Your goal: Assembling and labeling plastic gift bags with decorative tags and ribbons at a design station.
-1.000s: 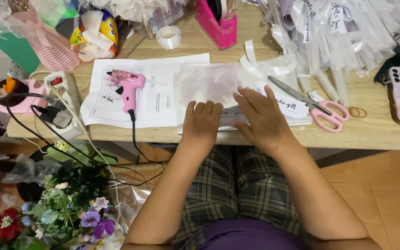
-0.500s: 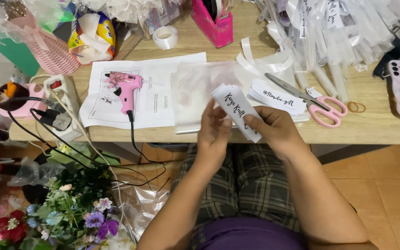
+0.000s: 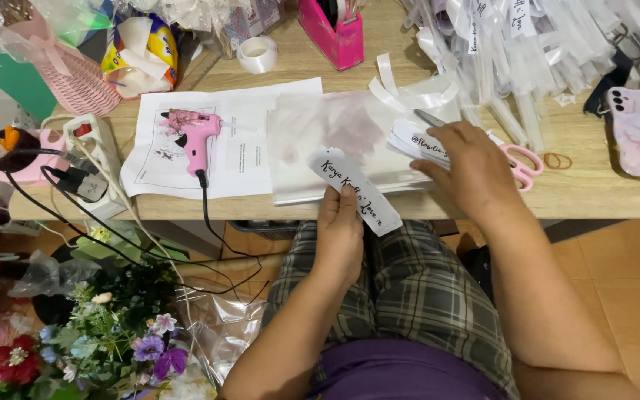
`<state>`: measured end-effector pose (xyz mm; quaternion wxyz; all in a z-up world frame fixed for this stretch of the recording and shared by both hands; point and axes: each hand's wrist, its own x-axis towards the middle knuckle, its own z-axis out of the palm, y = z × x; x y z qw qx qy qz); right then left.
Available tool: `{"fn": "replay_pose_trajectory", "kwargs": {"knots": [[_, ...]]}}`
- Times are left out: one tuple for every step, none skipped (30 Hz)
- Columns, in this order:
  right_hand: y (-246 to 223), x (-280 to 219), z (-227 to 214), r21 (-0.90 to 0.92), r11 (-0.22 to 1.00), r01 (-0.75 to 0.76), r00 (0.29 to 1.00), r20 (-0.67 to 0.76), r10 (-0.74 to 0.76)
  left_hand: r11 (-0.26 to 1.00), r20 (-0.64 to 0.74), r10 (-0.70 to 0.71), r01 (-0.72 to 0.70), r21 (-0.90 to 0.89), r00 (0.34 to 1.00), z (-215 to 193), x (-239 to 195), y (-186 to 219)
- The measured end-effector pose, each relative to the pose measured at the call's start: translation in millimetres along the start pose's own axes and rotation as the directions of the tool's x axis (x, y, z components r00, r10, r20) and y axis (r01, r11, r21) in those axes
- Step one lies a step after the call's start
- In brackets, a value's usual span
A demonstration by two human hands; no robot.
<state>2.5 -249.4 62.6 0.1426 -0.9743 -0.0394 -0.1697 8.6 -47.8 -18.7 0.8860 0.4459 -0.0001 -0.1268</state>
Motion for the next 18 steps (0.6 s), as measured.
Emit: {"fn": "replay_pose_trajectory", "kwargs": {"knots": [[5, 4, 1, -0.003, 1.0, -0.001, 1.0, -0.004, 0.001, 1.0, 0.004, 0.001, -0.001, -0.001, 1.0, 1, 0, 2], [10, 9, 2, -0.086, 0.995, -0.044, 0.994, 0.101, 0.053, 1.0, 0.016, -0.011, 0.011, -0.015, 1.0, 1, -1, 4], [16, 14, 3, -0.173, 0.982, -0.078, 0.974, 0.199, 0.113, 0.999, 0.027, -0.023, 0.024, -0.031, 0.999, 2, 0, 5], [17, 19, 5, -0.176, 0.981, -0.079, 0.974, 0.195, 0.113, 0.999, 0.031, -0.021, 0.022, -0.032, 0.999, 3, 1, 5], [18, 22, 7, -0.207, 0.973, -0.098, 0.951, 0.269, 0.153, 0.997, 0.036, -0.031, 0.034, -0.074, 0.999, 2, 1, 3], [19, 25, 10, -0.239, 0.964, -0.115, 0.921, 0.339, 0.194, 0.992, 0.042, -0.041, 0.045, -0.117, 0.998, 1, 2, 2], [27, 28, 15, -0.239, 0.964, -0.115, 0.92, 0.341, 0.194, 0.992, 0.041, -0.043, 0.047, -0.116, 0.998, 1, 2, 2], [34, 31, 20, -0.254, 0.96, -0.116, 0.914, 0.351, 0.204, 0.987, 0.075, -0.037, 0.048, -0.155, 0.997, 0, 2, 3], [42, 33, 26, -0.268, 0.956, -0.117, 0.908, 0.361, 0.213, 0.98, 0.108, -0.029, 0.05, -0.192, 0.994, -1, 2, 4], [42, 33, 28, -0.266, 0.957, -0.118, 0.907, 0.363, 0.213, 0.98, 0.106, -0.031, 0.051, -0.19, 0.994, 0, 0, 6], [42, 34, 29, -0.283, 0.956, -0.073, 0.916, 0.361, 0.176, 0.968, 0.164, -0.041, 0.08, -0.237, 0.986, 1, -1, 9], [42, 35, 29, -0.3, 0.953, -0.027, 0.923, 0.359, 0.139, 0.953, 0.221, -0.048, 0.111, -0.282, 0.974, 3, -3, 12], [47, 34, 34, -0.299, 0.954, -0.029, 0.924, 0.357, 0.14, 0.954, 0.223, -0.048, 0.111, -0.28, 0.974, 0, 0, 10], [51, 33, 39, -0.325, 0.946, 0.009, 0.934, 0.341, 0.108, 0.941, 0.257, -0.045, 0.127, -0.312, 0.965, -3, 2, 7], [56, 32, 43, -0.353, 0.934, 0.047, 0.943, 0.325, 0.075, 0.927, 0.293, -0.038, 0.143, -0.346, 0.955, -5, 5, 5], [57, 31, 47, -0.354, 0.934, 0.046, 0.944, 0.322, 0.076, 0.928, 0.295, -0.037, 0.143, -0.345, 0.955, -7, 6, 4], [60, 29, 49, -0.354, 0.931, 0.088, 0.963, 0.268, 0.011, 0.916, 0.316, -0.03, 0.153, -0.37, 0.948, -9, 7, 3], [62, 28, 52, -0.357, 0.925, 0.129, 0.976, 0.212, -0.054, 0.904, 0.337, -0.023, 0.163, -0.395, 0.941, -11, 8, 2]]}}
